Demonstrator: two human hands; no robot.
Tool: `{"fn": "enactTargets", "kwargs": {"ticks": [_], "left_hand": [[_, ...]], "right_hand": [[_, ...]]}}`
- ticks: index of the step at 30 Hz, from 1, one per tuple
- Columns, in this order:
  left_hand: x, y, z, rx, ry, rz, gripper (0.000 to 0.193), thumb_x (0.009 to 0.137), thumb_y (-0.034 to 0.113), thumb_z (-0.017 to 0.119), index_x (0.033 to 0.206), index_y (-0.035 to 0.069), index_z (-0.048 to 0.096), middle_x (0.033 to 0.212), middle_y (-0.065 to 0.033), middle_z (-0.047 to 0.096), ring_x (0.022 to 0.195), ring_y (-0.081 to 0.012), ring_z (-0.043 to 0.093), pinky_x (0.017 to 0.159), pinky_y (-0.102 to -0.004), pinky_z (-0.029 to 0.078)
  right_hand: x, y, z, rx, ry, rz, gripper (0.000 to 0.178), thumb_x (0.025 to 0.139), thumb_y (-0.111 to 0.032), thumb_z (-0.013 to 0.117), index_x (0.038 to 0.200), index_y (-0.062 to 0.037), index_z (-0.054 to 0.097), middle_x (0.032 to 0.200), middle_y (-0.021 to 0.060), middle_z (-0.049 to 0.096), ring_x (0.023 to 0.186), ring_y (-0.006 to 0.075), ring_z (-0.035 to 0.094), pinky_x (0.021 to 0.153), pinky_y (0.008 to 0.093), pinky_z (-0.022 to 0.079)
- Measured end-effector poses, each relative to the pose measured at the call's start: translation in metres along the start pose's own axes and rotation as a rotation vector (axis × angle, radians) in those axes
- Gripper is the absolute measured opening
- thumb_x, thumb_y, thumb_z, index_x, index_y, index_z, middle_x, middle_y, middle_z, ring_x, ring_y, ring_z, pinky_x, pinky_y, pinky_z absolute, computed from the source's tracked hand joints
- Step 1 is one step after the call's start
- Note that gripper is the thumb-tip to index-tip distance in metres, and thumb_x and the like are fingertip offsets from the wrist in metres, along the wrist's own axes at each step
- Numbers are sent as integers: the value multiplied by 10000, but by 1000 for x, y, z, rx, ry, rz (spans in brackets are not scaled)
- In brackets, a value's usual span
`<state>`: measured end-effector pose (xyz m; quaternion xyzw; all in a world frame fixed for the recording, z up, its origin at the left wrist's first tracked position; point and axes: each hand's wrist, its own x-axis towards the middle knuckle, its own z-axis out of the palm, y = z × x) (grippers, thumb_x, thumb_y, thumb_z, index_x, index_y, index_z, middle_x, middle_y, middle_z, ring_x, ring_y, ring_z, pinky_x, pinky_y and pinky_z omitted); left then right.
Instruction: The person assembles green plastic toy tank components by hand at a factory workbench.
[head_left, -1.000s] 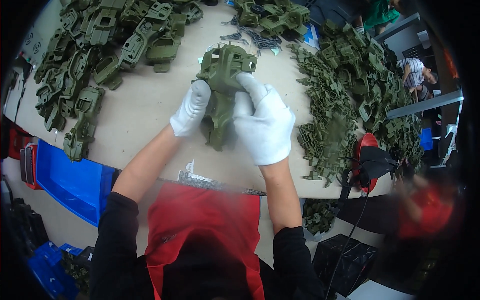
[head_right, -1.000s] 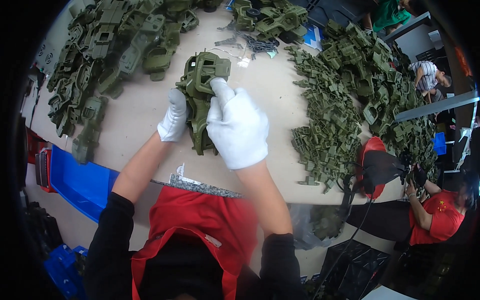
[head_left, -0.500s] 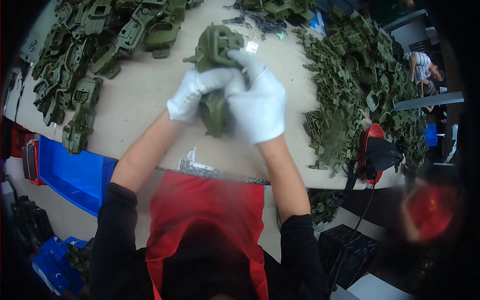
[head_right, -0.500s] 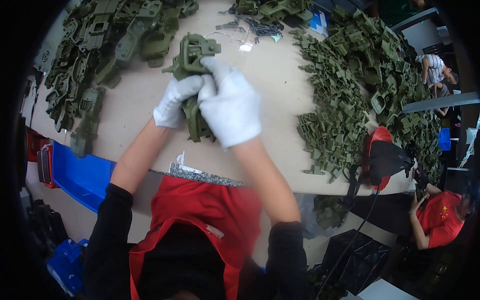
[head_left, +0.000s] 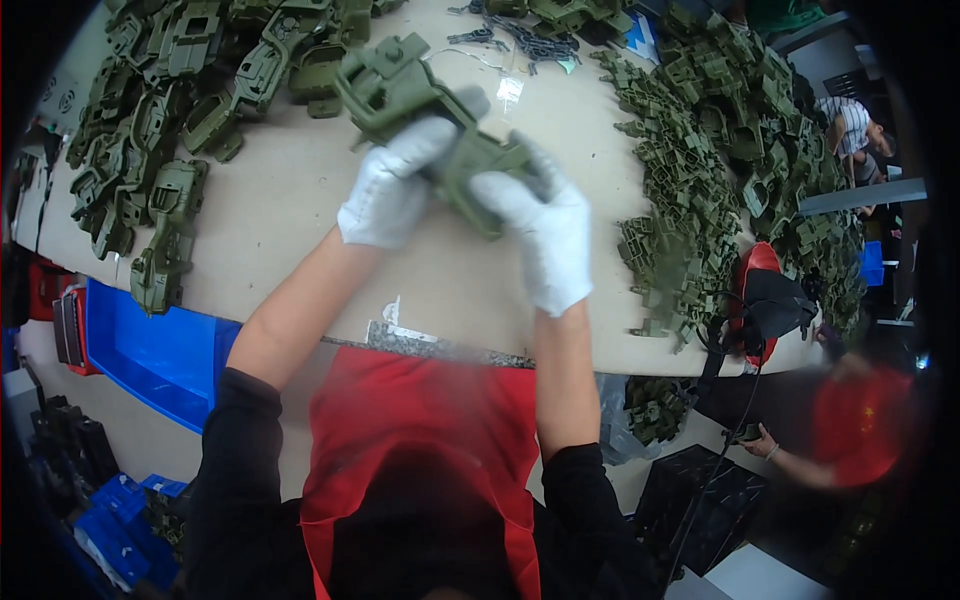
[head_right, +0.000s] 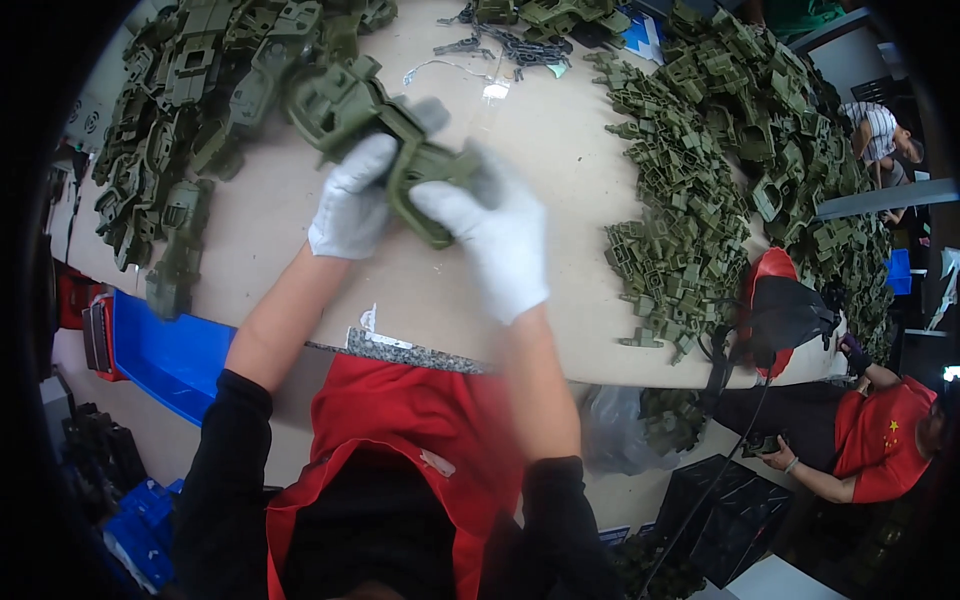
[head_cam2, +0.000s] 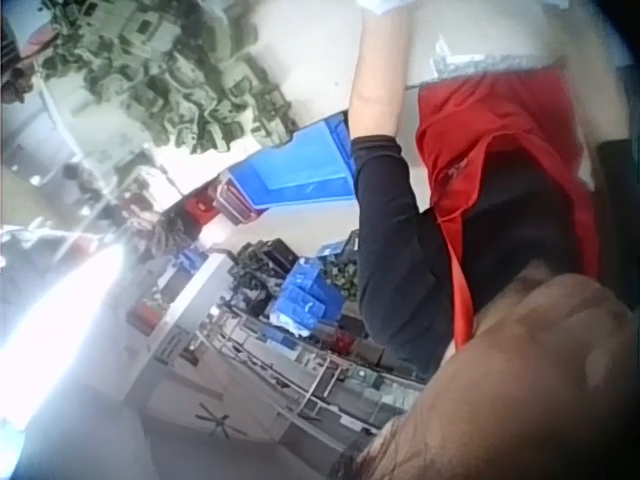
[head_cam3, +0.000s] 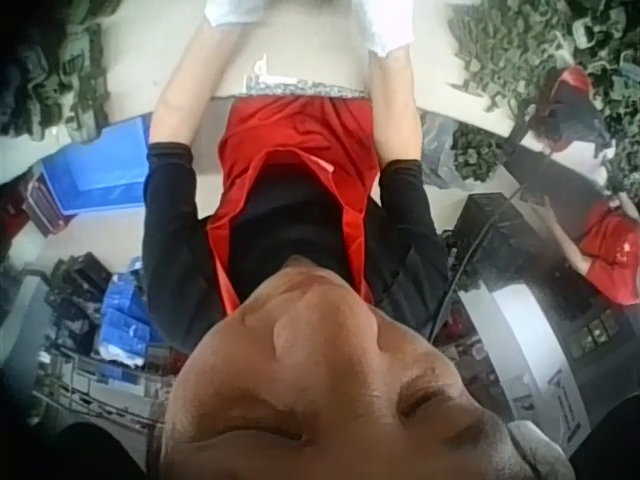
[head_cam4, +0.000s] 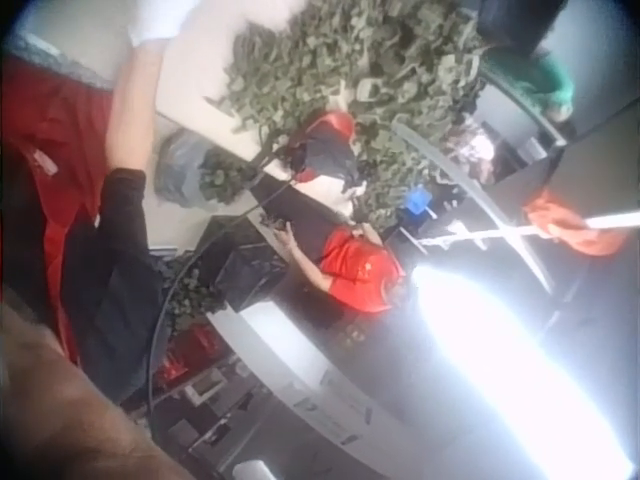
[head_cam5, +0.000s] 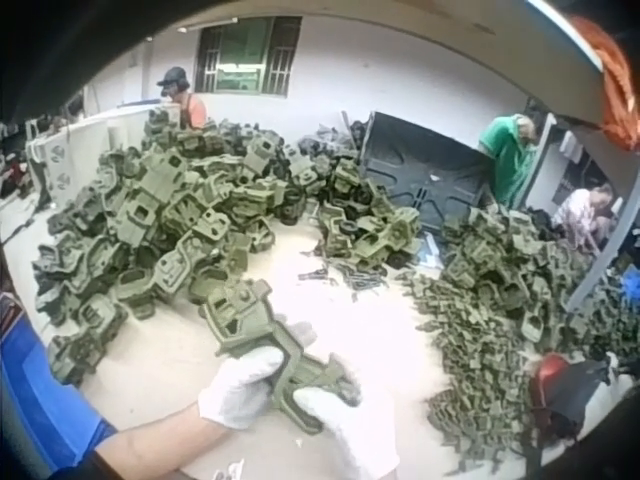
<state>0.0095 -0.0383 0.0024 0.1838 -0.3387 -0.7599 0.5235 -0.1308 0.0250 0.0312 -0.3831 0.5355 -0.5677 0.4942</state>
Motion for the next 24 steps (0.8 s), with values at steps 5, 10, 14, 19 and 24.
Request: {"fn": "enactTargets", "kwargs": {"ticks": [5,10,14,19,24], "left_hand": [[-25,-7,16,635,-222,-476,428,847,255,726,1165,2,592,1133,-101,643,1059,-193,616,880,-354,497],[-19,25,24,1278,-362,853,649,638,262,841,1183,10,593,1058,-182,641,953,-326,641,830,-375,517],[-26,22,24,1115,-557,54,680,601,339,827,1149,16,588,1065,-153,628,936,-319,627,793,-392,510],[-29,11,15,1233,-536,304,748,570,318,851,1191,19,559,1113,-151,624,982,-336,614,834,-382,478],[-35,17,31,1196,-474,170,549,659,335,777,1091,52,590,1026,-150,630,931,-350,620,815,-403,482]], "right_hand": [[6,-47,-69,-479,259,-283,613,645,-140,837,1205,-12,623,1050,96,663,981,196,635,848,307,521],[-35,-69,-63,-1288,-222,-631,634,467,-168,861,1068,-128,664,971,55,643,907,268,610,810,384,493],[-45,-75,-43,-1166,-271,-526,705,440,-104,877,1101,-92,633,1069,71,662,950,242,630,876,358,482],[-32,-46,-70,-486,-302,-439,749,429,-52,895,1122,-27,611,1091,133,671,1023,238,635,909,352,494],[-34,-48,-63,-538,-341,-476,667,363,-2,897,981,-9,647,1078,148,665,1035,241,628,920,356,487]]}}
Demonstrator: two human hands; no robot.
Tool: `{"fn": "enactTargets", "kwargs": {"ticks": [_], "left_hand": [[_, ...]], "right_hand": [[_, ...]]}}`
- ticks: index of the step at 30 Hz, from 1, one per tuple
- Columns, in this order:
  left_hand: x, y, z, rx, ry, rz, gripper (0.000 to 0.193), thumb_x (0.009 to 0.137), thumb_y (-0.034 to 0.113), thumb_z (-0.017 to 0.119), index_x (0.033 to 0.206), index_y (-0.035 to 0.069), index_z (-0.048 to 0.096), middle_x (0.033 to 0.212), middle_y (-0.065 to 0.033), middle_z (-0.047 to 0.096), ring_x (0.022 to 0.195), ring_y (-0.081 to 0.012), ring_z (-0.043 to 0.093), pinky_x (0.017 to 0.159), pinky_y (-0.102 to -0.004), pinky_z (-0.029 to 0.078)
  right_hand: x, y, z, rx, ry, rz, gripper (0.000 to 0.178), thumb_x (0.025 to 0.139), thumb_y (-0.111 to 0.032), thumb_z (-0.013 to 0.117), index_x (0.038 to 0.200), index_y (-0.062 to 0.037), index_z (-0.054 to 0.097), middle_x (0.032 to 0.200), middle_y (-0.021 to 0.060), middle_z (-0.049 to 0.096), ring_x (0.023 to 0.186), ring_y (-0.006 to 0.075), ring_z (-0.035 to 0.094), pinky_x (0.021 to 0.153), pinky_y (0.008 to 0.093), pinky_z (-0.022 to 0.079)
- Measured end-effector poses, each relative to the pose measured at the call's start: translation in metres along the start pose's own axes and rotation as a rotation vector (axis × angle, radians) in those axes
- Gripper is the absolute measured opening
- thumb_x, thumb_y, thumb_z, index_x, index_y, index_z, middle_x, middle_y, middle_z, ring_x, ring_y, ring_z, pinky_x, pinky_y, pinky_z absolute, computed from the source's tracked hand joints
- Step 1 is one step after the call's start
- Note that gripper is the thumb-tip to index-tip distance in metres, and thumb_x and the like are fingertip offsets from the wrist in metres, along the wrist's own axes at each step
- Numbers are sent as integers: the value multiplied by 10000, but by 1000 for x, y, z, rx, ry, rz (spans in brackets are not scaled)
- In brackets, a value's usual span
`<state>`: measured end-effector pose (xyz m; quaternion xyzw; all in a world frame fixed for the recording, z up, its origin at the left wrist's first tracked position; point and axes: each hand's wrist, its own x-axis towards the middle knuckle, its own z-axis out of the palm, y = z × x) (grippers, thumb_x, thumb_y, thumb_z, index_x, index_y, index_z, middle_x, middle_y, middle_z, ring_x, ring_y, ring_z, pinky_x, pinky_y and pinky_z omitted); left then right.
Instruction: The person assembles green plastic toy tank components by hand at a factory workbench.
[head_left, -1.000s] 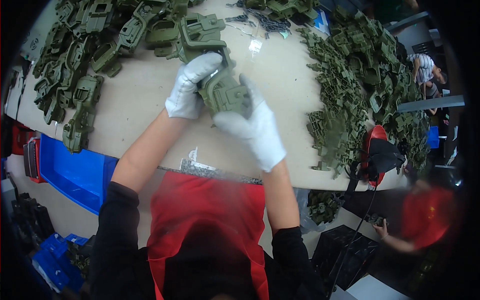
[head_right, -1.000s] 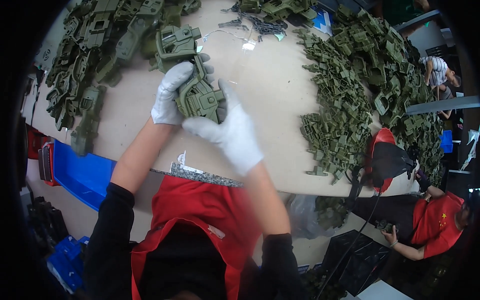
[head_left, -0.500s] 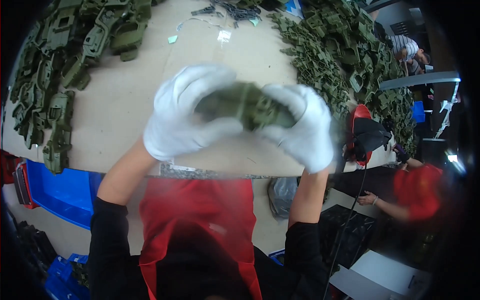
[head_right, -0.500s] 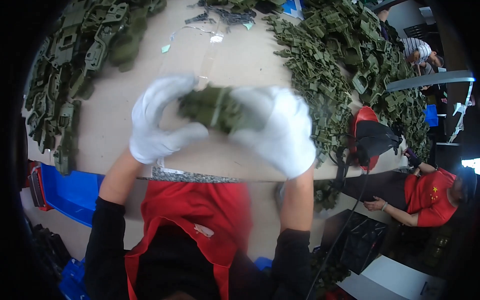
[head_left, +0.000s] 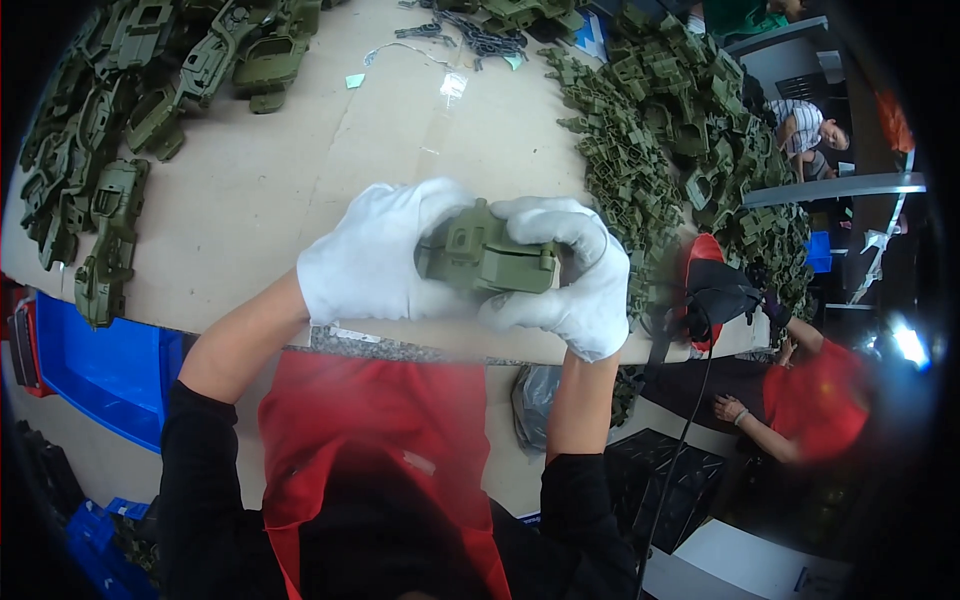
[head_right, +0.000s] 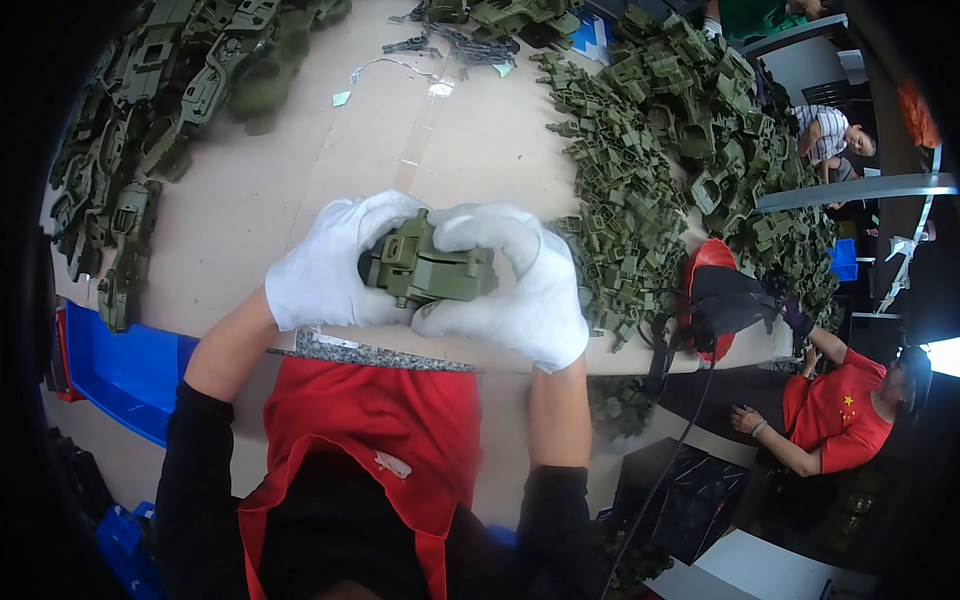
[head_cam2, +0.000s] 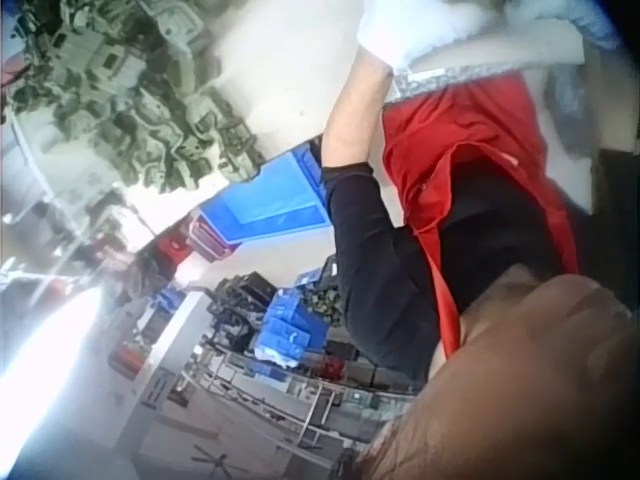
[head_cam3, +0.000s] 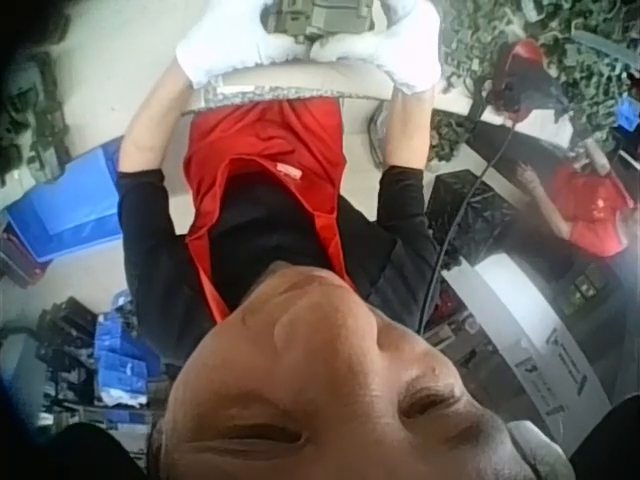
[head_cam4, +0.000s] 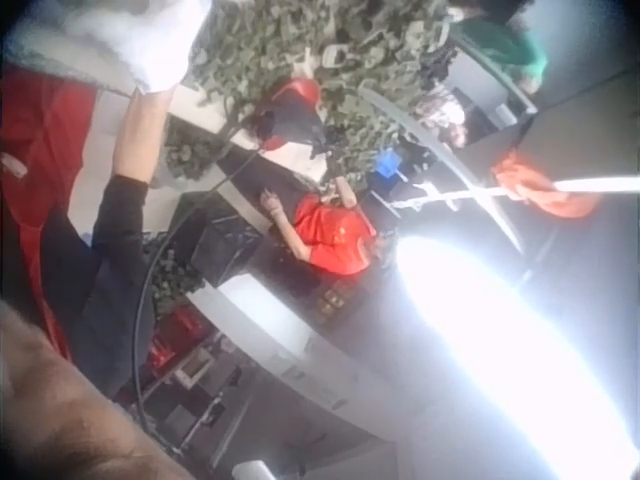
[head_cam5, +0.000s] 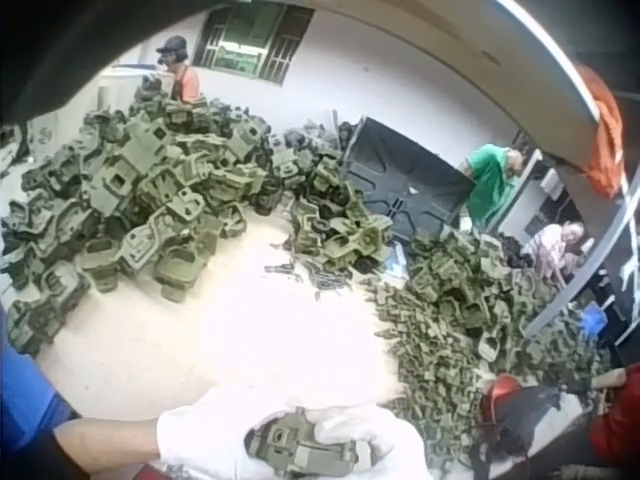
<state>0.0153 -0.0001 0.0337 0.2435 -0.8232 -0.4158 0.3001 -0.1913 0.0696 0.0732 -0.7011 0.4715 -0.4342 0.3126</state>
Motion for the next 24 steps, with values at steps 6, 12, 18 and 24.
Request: {"fn": "enactTargets", "kwargs": {"ticks": [6,12,18,24], "left_hand": [[1,-8,-4,-101,-10,62,525,659,320,783,1067,44,601,977,-152,642,873,-362,637,770,-413,504],[-3,-14,4,-44,110,19,736,512,282,891,1110,-29,597,1018,-146,634,911,-305,644,830,-339,500],[-3,-1,1,-175,31,-145,702,541,335,886,1072,-41,620,981,-131,653,933,-263,650,848,-349,493],[8,-13,-15,341,243,-148,999,545,408,854,1359,-6,447,1243,-197,566,1116,-308,575,975,-357,449]], "right_hand": [[5,-5,5,-91,10,-109,569,445,-76,891,955,-79,639,1025,88,684,903,202,659,808,298,523],[1,-16,32,136,275,190,569,570,-12,814,1107,-35,630,1086,114,682,934,206,660,831,314,522],[-4,-13,36,28,300,184,544,650,27,762,1171,9,605,1082,128,684,962,193,652,853,308,521],[-10,21,15,362,555,365,499,743,-4,743,1215,45,587,1106,107,643,949,174,627,852,295,511]]}}
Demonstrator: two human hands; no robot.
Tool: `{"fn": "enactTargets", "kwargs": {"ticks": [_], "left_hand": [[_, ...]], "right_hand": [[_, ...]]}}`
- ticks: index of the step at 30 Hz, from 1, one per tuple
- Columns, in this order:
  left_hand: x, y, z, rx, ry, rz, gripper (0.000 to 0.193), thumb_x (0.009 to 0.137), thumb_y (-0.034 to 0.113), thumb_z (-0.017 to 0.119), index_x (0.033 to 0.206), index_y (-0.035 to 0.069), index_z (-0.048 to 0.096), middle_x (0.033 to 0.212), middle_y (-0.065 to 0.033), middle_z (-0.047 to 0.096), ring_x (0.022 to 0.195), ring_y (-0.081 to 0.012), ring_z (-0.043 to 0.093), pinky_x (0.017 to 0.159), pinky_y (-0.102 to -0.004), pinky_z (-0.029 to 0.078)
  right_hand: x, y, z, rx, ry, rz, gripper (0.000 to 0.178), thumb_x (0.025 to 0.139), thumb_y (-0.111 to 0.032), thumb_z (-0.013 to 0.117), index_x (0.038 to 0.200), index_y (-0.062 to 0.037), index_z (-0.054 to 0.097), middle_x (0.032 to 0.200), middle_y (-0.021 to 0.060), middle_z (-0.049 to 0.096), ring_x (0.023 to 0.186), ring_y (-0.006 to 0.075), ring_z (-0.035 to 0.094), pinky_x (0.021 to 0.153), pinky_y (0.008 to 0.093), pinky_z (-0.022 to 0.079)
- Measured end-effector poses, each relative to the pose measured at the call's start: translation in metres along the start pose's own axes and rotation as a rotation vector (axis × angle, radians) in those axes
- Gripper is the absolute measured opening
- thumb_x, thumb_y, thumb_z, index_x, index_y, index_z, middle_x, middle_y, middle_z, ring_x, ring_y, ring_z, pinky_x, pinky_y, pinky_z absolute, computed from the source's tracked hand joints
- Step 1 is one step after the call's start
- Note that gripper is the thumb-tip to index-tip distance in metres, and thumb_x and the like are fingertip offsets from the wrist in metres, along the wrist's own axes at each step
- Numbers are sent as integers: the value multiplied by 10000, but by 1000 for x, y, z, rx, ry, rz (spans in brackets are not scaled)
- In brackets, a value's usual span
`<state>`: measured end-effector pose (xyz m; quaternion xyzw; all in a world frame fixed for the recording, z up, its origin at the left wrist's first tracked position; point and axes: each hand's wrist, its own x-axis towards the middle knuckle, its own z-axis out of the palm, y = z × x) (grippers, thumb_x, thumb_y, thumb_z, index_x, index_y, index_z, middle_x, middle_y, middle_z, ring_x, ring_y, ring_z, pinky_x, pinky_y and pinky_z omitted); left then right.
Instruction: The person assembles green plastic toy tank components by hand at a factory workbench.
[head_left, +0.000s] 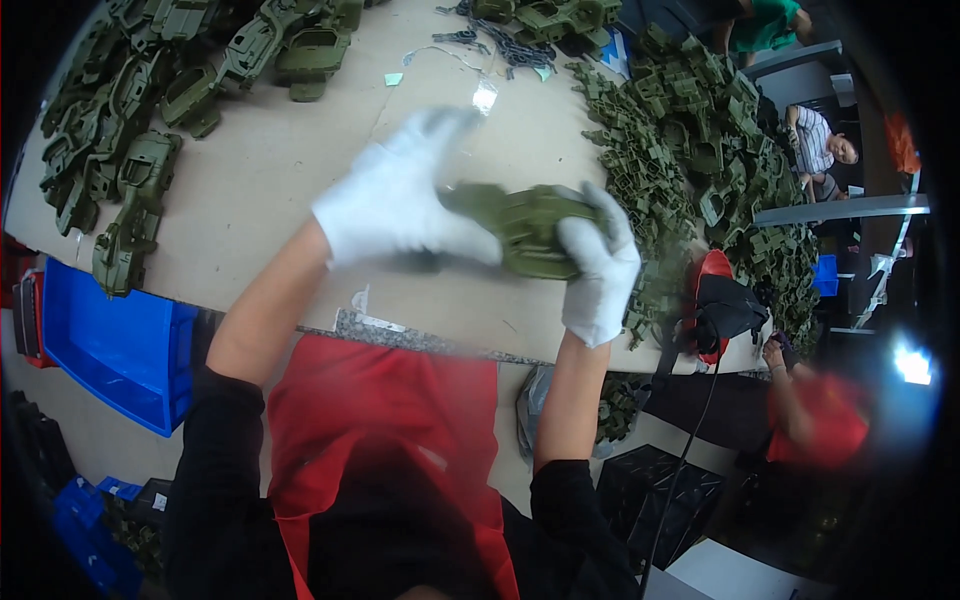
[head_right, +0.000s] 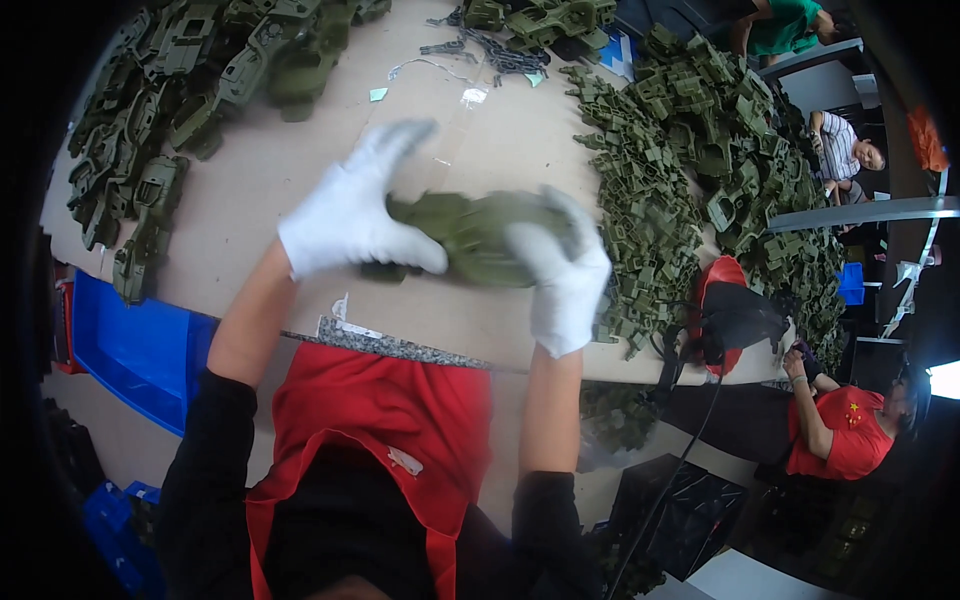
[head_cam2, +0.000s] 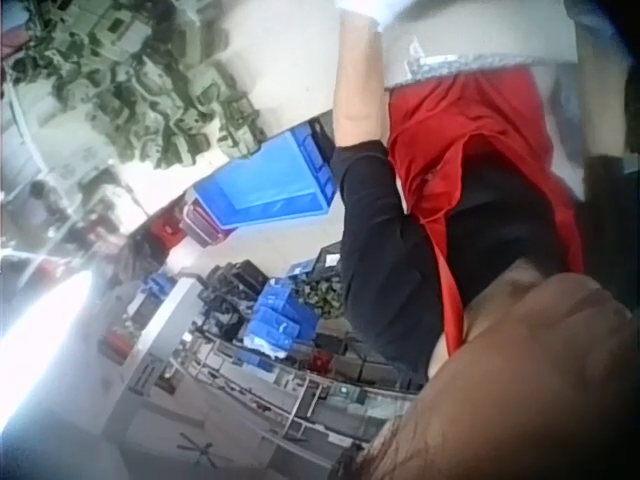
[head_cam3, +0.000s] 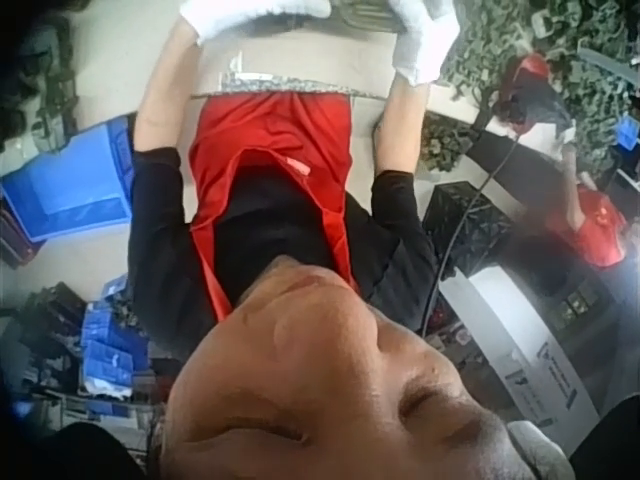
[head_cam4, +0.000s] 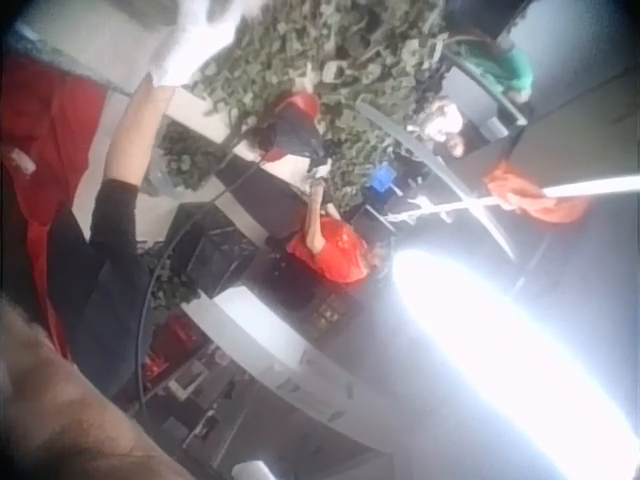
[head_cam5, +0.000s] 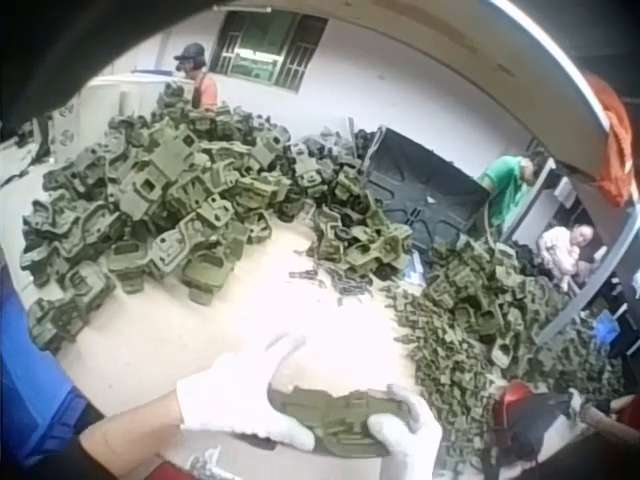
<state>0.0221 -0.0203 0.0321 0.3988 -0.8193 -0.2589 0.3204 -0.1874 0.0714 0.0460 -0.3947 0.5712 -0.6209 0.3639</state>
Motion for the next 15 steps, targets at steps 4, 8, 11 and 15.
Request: {"fn": "enactTargets", "kwargs": {"ticks": [4,8,11,15], "left_hand": [[8,-30,8,-801,-388,-260,976,645,228,834,1448,-3,330,1349,-189,482,1178,-261,532,1011,-341,430],[8,-41,14,-923,-346,-366,820,722,111,787,1424,-12,382,1283,-142,536,1158,-212,532,975,-302,454],[10,-41,19,-1024,-325,-457,766,752,97,764,1412,-31,397,1260,-134,573,1147,-202,551,969,-300,462],[6,-33,23,-1020,-294,-394,756,770,179,753,1394,-69,407,1289,-195,566,1098,-222,600,948,-304,469]], "right_hand": [[-3,55,-32,353,200,123,314,865,-173,710,1125,-18,631,1088,69,643,1021,159,587,922,306,471],[-28,60,-32,-290,179,210,301,912,-216,670,1128,-7,643,1078,66,649,977,161,595,914,296,464],[-18,32,-21,-686,219,-247,281,844,-139,699,1090,-6,664,1098,147,658,1017,239,620,907,338,483],[3,-11,35,-862,-25,-391,379,796,-240,682,1110,-27,664,1098,193,652,984,319,640,881,373,498]]}}
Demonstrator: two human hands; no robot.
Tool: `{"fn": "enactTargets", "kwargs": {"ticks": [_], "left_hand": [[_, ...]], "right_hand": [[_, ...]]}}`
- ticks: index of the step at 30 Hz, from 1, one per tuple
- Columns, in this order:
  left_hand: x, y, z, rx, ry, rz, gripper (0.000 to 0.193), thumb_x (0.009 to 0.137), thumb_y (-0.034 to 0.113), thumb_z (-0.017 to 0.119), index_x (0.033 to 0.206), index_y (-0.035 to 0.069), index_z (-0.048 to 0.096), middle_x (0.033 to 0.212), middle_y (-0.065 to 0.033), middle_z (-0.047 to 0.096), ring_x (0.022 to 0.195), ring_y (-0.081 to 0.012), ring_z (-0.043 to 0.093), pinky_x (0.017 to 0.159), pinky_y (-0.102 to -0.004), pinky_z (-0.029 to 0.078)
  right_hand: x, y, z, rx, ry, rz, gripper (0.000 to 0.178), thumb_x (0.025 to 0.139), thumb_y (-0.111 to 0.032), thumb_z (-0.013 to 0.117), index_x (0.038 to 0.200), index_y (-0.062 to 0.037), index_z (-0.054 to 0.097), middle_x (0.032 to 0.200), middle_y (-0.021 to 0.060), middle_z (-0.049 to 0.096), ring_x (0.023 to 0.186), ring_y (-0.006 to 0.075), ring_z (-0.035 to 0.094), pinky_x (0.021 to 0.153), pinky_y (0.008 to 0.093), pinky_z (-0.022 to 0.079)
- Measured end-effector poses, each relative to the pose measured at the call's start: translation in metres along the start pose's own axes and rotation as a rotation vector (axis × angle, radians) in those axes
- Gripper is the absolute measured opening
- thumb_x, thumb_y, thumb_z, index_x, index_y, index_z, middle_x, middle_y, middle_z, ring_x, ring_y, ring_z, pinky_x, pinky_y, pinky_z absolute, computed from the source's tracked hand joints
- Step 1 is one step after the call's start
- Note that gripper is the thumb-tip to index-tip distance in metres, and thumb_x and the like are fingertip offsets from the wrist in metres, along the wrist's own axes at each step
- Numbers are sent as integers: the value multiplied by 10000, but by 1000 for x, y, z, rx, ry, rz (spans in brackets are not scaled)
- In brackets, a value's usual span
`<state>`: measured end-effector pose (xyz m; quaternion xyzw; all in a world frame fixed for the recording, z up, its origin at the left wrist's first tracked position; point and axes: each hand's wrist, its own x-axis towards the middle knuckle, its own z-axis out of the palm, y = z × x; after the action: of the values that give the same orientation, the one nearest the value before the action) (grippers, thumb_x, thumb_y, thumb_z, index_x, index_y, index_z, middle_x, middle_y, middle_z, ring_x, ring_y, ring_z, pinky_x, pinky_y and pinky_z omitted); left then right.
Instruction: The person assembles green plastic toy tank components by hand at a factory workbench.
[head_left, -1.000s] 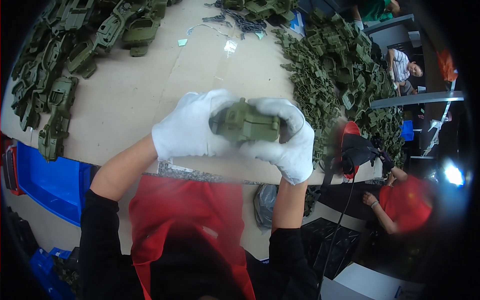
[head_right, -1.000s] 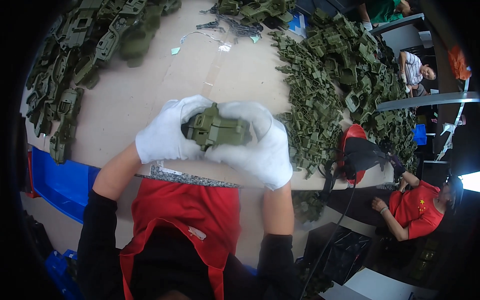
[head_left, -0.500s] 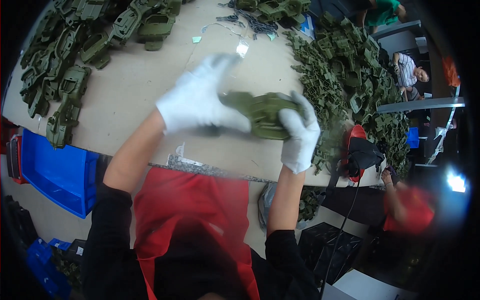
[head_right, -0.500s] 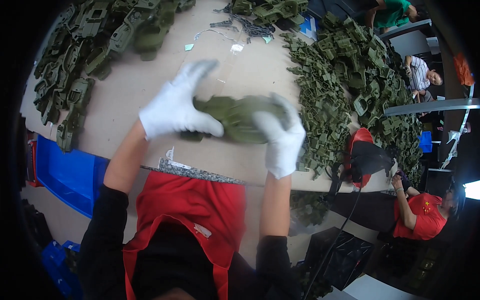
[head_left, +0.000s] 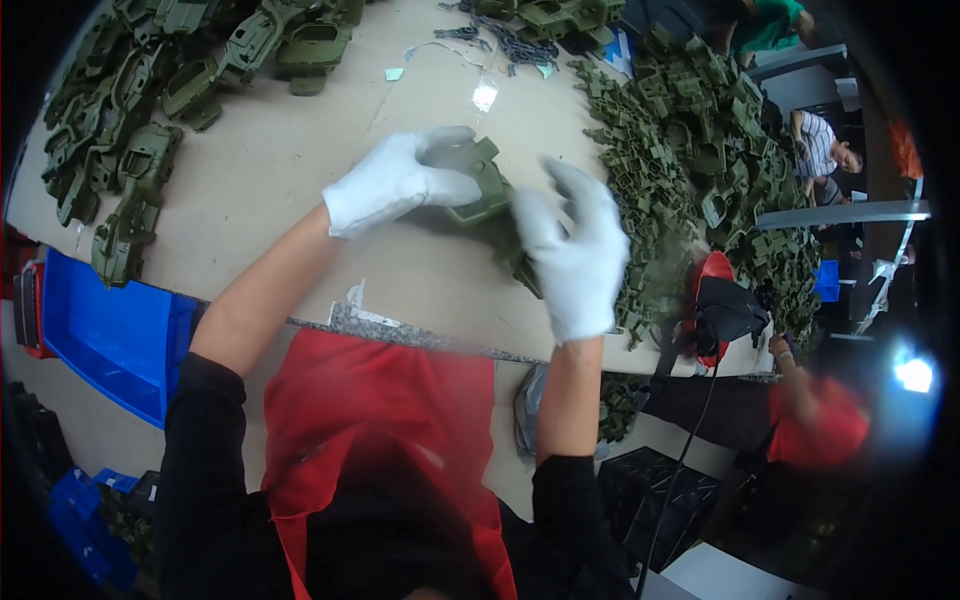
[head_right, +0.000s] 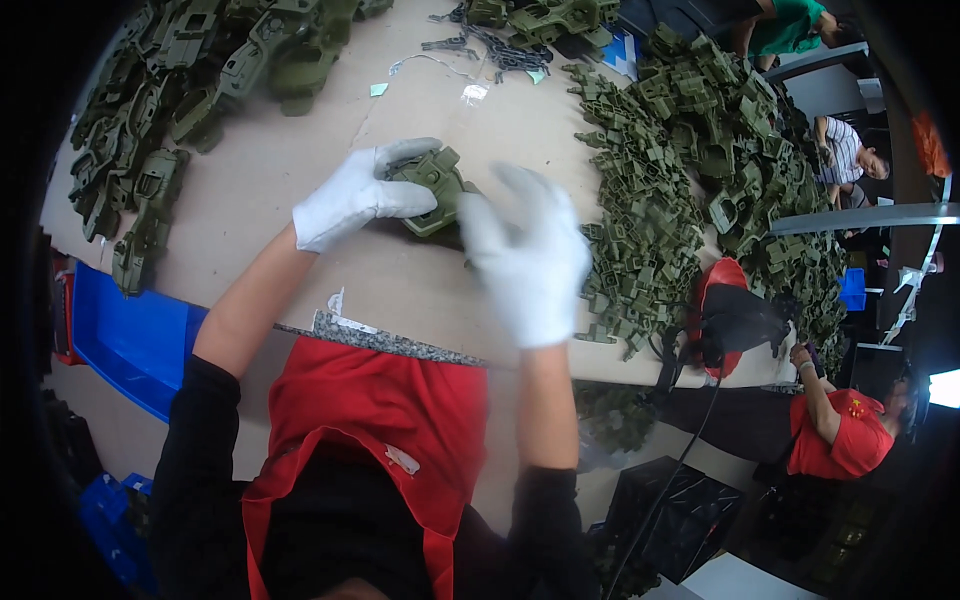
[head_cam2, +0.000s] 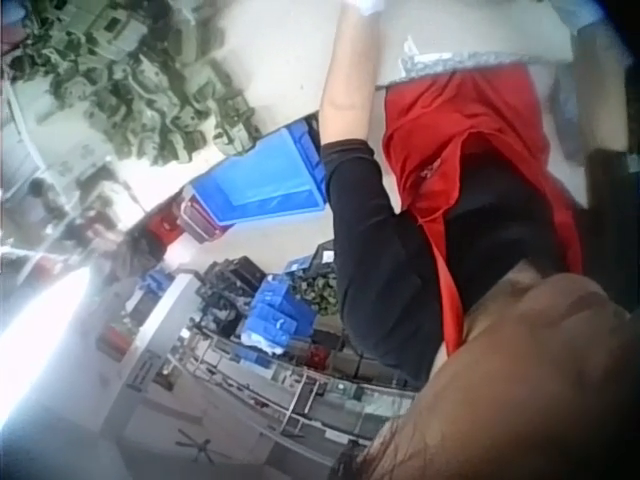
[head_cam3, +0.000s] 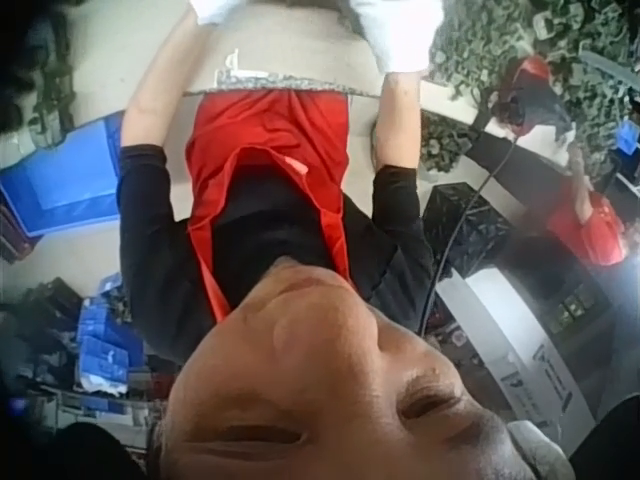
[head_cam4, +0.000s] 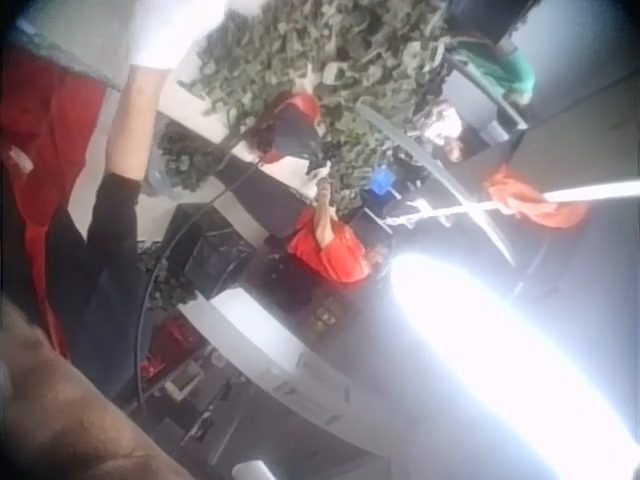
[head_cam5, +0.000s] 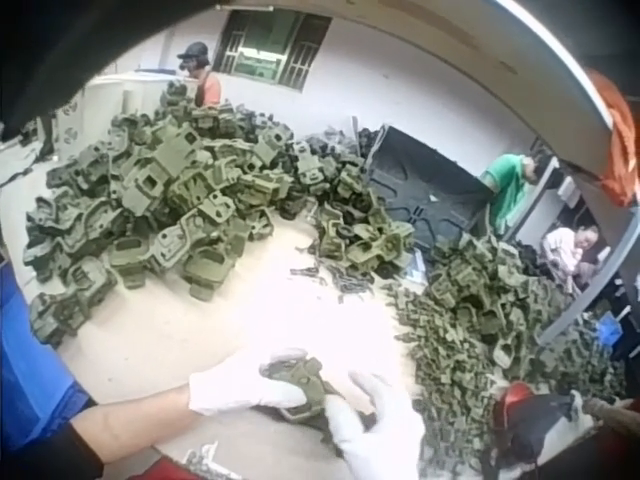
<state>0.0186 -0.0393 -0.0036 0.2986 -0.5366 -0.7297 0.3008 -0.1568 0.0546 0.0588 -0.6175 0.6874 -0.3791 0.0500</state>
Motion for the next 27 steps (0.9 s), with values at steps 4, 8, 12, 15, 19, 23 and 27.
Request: {"fn": "enactTargets", "kwargs": {"ticks": [4,8,12,15,19,23,27], "left_hand": [[-1,-2,4,99,26,140,709,784,225,739,1370,-56,454,1272,-172,591,1118,-218,592,960,-317,464],[-1,-3,-1,282,41,174,684,813,127,721,1398,-51,415,1262,-128,591,1140,-184,566,980,-306,459],[-3,8,-2,218,-9,139,707,812,109,718,1412,-60,384,1268,-125,586,1142,-174,560,990,-313,451],[-3,1,1,207,3,153,710,797,108,736,1398,-67,401,1258,-121,594,1134,-160,562,988,-308,451],[-1,-1,3,157,64,143,716,745,263,774,1331,-45,503,1308,-192,566,1196,-254,546,1024,-341,417],[-2,-3,1,147,69,112,646,752,177,786,1303,-44,532,1266,-145,594,1148,-198,565,988,-308,444],[4,-8,-2,18,37,22,655,749,180,783,1315,-29,528,1308,-159,573,1155,-229,575,1011,-333,430]], "right_hand": [[27,-36,20,-73,-353,215,439,802,-249,700,1159,0,647,1083,176,669,968,241,659,849,336,512],[18,-24,32,-99,-228,158,427,819,-199,670,1190,8,628,1110,183,669,972,229,659,861,327,508],[26,3,9,486,-464,282,488,832,-152,655,1272,34,557,1161,169,642,1033,212,628,899,308,488],[25,5,14,588,-484,377,478,835,-53,655,1282,71,540,1165,123,638,985,151,613,858,270,497],[15,6,26,529,-353,376,434,828,-34,657,1233,96,571,1092,121,668,926,140,625,810,252,507],[15,4,34,413,-322,372,415,794,-180,672,1145,41,653,1053,176,707,974,214,679,867,295,504],[25,15,36,388,-390,432,484,783,-248,676,1165,47,638,1072,197,696,1017,262,669,916,315,483]]}}
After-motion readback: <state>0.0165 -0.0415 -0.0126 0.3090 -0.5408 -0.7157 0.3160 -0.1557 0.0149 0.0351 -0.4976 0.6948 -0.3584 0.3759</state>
